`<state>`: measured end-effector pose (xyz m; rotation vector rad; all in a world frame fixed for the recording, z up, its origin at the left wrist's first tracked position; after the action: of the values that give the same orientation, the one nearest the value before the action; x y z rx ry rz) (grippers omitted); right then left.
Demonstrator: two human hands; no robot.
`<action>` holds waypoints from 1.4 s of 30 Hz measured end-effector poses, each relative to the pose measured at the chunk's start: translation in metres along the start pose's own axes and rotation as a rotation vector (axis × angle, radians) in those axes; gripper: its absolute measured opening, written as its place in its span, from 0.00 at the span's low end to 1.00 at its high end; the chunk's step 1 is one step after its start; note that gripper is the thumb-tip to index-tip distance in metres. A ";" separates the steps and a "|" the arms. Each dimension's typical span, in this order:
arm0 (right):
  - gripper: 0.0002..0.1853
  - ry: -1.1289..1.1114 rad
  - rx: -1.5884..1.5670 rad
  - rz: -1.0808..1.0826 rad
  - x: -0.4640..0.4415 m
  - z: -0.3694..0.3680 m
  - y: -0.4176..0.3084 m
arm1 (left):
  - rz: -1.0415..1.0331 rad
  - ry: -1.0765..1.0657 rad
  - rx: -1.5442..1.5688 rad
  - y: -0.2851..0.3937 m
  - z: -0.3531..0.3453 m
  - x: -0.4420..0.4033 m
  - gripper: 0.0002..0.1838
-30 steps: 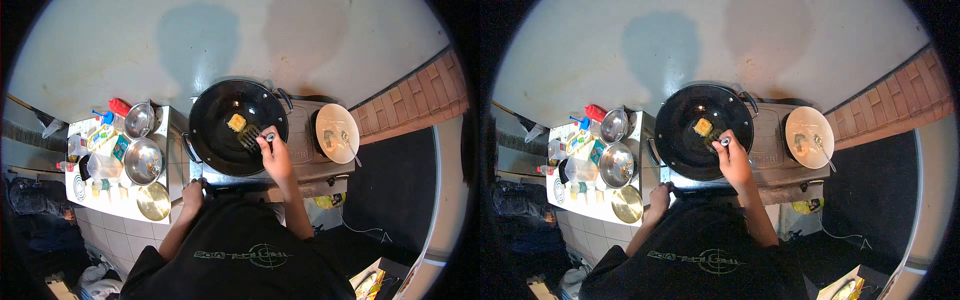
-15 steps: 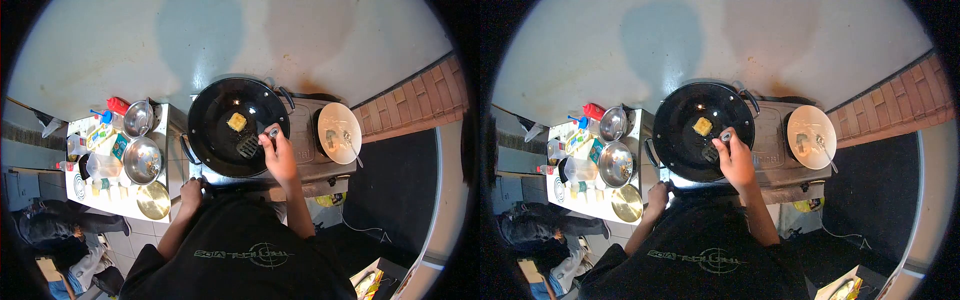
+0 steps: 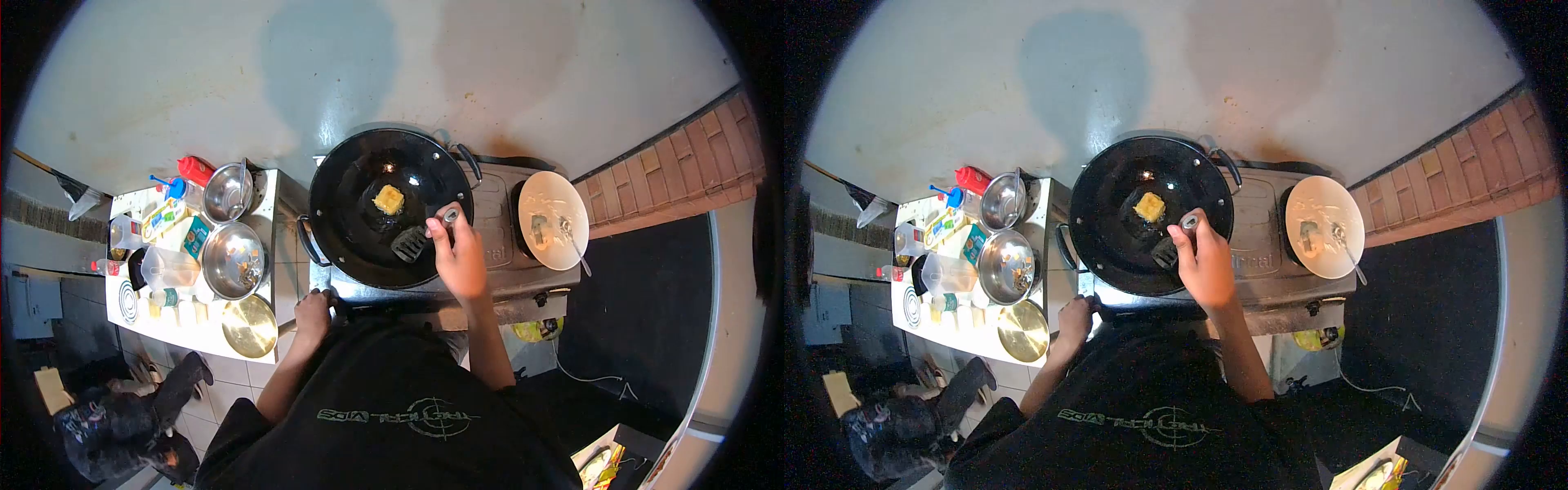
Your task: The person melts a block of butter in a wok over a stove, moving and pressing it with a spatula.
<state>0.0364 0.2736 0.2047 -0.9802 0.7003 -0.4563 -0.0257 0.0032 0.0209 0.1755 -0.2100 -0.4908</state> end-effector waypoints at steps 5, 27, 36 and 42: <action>0.09 0.072 -0.135 -0.042 0.003 0.000 0.003 | 0.006 0.003 0.014 0.004 0.008 0.001 0.10; 0.09 0.008 0.043 -0.047 0.006 -0.002 -0.007 | 0.020 -0.043 -0.011 0.004 0.008 0.002 0.11; 0.09 0.032 0.005 -0.053 0.006 0.003 -0.015 | 0.004 -0.019 0.012 -0.001 -0.003 0.000 0.12; 0.08 -0.003 0.005 -0.045 0.006 -0.004 -0.005 | -0.012 -0.030 0.004 0.000 0.001 0.001 0.12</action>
<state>0.0375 0.2655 0.2055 -0.9935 0.6746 -0.4957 -0.0250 0.0027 0.0225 0.1735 -0.2397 -0.5051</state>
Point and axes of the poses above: each hand's wrist, its own x-axis away from the middle knuckle, its own z-axis out of the back of the hand, y = z × x, the point moved 3 cm from there along -x, towards the middle knuckle, and after that the axes turned 11 degrees about y, right-handed, at the moved point
